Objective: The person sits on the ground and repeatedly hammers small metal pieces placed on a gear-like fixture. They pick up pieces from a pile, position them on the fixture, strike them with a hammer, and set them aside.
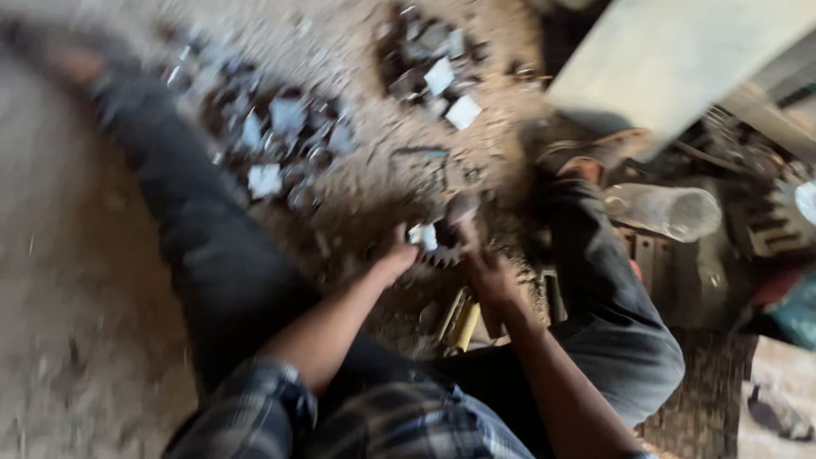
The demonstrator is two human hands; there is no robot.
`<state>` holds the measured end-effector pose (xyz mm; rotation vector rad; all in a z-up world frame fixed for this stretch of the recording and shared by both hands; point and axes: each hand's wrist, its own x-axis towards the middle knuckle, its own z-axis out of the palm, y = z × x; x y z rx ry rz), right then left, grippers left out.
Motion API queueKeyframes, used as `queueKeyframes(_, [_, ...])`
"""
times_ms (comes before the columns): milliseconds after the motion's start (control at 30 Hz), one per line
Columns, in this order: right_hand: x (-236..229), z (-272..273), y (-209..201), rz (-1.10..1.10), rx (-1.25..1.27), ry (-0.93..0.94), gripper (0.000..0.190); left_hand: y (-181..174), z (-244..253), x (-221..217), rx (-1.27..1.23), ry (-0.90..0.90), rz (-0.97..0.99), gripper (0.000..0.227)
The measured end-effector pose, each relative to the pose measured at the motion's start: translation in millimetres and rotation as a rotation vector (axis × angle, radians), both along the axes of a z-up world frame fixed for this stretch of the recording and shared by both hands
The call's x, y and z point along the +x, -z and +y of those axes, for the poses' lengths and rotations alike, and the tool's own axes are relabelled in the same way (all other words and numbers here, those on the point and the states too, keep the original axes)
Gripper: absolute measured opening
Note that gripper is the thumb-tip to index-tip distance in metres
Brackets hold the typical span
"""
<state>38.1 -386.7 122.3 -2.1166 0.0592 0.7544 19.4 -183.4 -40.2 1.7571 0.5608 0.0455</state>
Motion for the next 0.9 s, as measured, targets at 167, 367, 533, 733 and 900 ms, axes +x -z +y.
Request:
queueKeyframes(167, [2.8, 1.5, -29.5, -0.281, 0.605, 0.014, 0.027, -16.6, 13.8, 3.6, -0.169, -0.022, 0.217, 0.045])
queueKeyframes(367, [-6.6, 9.5, -19.0, -0.146, 0.342, 0.049, 0.028, -2.6, 17.0, 0.4, -0.113, -0.138, 0.221, 0.059])
queueKeyframes(533, [-8.2, 13.7, -7.1, -0.074, 0.093, 0.056, 0.033, -23.9, 19.9, -3.2, -0.18, -0.068, 0.197, 0.041])
queueKeyframes(733, [5.4, 4.1, -7.3, -0.476, 0.593, -0.058, 0.028, -33.9, 21.9, -7.8, -0.282, -0.13, 0.327, 0.039])
queueKeyframes(900, [-5.1, 7.6, 6.6, -0.579, -0.114, -0.349, 0.031, -9.7, 10.5, -0.3, -0.082, -0.279, 0.172, 0.058])
